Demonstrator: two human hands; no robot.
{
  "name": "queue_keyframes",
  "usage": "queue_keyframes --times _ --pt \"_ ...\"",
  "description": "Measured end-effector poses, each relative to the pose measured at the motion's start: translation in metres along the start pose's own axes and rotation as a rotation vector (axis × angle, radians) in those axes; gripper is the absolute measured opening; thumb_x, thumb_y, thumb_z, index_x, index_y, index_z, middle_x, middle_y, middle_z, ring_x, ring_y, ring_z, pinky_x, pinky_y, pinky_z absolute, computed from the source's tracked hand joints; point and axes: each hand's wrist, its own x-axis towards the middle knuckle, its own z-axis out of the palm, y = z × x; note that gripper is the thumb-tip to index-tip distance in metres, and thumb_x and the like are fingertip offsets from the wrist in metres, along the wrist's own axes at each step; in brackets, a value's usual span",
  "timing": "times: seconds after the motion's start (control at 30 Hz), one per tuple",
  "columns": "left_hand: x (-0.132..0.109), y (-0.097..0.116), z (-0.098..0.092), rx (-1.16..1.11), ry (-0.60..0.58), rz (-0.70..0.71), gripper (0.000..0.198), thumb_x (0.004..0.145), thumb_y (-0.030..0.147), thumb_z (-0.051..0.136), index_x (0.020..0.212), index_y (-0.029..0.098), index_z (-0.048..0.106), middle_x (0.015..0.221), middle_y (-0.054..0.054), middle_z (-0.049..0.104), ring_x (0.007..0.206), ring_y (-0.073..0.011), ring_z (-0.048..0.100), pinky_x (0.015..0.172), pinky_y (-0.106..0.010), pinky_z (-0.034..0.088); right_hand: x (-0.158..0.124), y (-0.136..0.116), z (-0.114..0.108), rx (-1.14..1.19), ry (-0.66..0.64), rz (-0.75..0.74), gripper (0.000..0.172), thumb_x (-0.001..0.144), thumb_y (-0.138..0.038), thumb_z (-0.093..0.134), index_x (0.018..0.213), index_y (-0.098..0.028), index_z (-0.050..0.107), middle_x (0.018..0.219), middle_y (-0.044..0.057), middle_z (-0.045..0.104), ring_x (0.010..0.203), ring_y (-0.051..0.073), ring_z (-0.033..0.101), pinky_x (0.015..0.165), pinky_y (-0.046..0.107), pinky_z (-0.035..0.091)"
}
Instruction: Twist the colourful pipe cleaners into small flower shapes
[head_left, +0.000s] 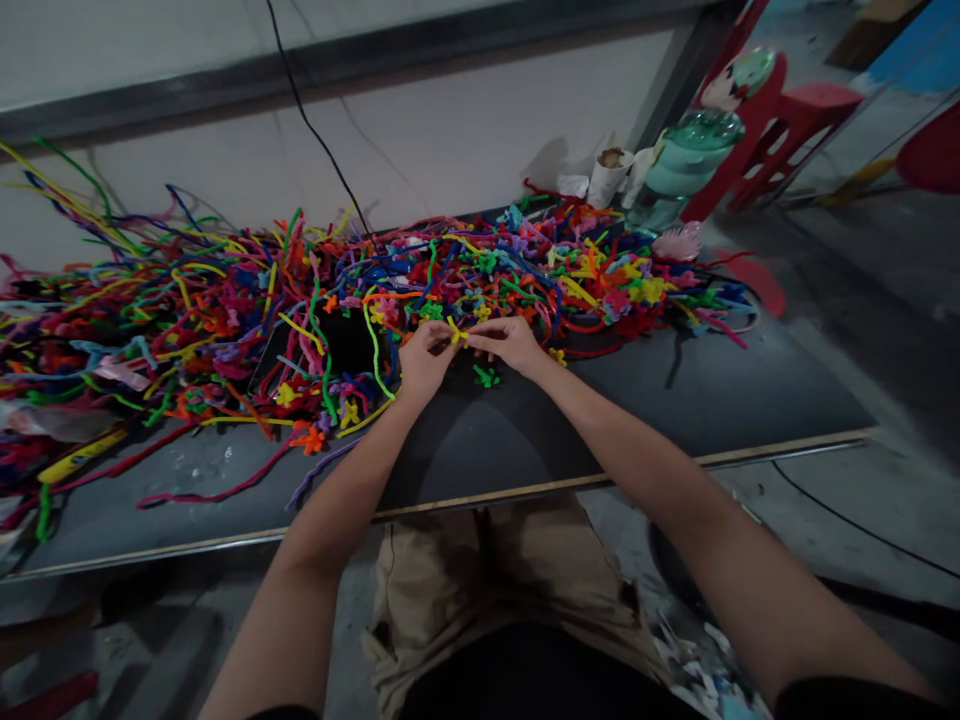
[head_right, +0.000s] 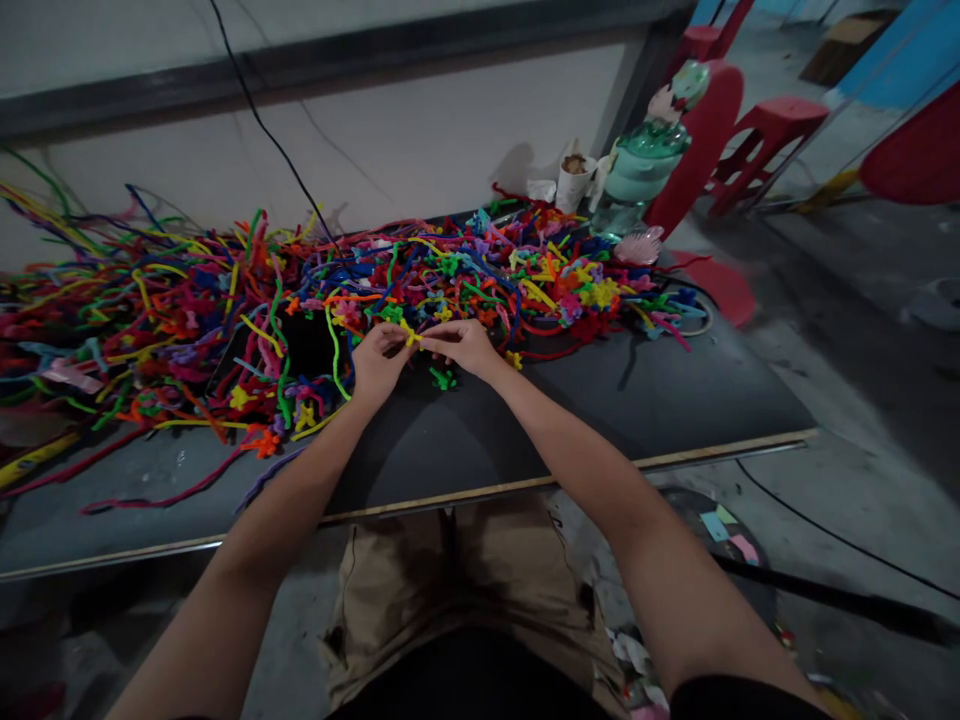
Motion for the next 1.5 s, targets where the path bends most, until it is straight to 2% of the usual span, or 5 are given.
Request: queue_keyframes --times 0.2,0.73,1.1,1.27,1.5 --pt "-0.003 0.007 -0.006 0.178 -0.035 0.155 0.009 0.081 0.019 0.066 0.082 0.022 0.074 0.086 -0.002 0.075 0.084 -0.0159 0.07 0.082 -0.028 0.055 -0.003 -0.002 -0.001 -0.02 -0.029 0.024 0.041 0.057 -0.051 0.084 0.079 -0.017 0.078 0.053 0.001 0.066 0.045 0.01 0.054 0.043 0.022 0.042" --pt "-0.005 0.004 -0.001 -0.156 -0.15 0.005 0.025 0.066 0.036 0.08 0.078 0.015 0.074 0.075 -0.004 0.074 0.066 -0.0135 0.068 0.066 -0.025 0.057 0.0 -0.007 -0.01 0.05 -0.201 0.098 0.037 0.047 -0.044 0.09 0.068 -0.017 0.076 0.054 0.001 0.068 0.048 0.012 0.061 0.043 0.021 0.045" --pt "-0.007 0.002 0.009 -0.165 -0.03 -0.163 0.021 0.069 0.034 0.079 0.083 0.018 0.08 0.08 -0.005 0.077 0.068 -0.0173 0.071 0.07 -0.033 0.061 -0.004 -0.005 -0.002 -0.102 -0.027 -0.038 0.038 0.057 -0.051 0.085 0.068 -0.016 0.074 0.052 0.001 0.064 0.044 0.01 0.055 0.042 0.023 0.043" --pt "-0.004 -0.002 0.01 -0.215 -0.123 -0.12 0.037 0.067 0.033 0.081 0.101 0.02 0.078 0.095 -0.005 0.078 0.081 -0.0181 0.072 0.079 -0.034 0.061 0.002 0.001 -0.002 -0.058 0.065 -0.027 0.046 0.06 -0.061 0.079 0.071 -0.017 0.074 0.053 0.0 0.064 0.042 0.01 0.055 0.039 0.022 0.041" --pt "-0.001 -0.002 0.004 -0.065 -0.067 -0.08 0.028 0.077 0.031 0.074 0.102 0.021 0.079 0.079 -0.001 0.076 0.064 -0.014 0.066 0.055 -0.024 0.054 0.0 0.008 -0.002 -0.035 0.045 -0.157 0.043 0.063 -0.057 0.08 0.087 -0.021 0.079 0.063 0.0 0.071 0.046 0.011 0.058 0.042 0.024 0.047"
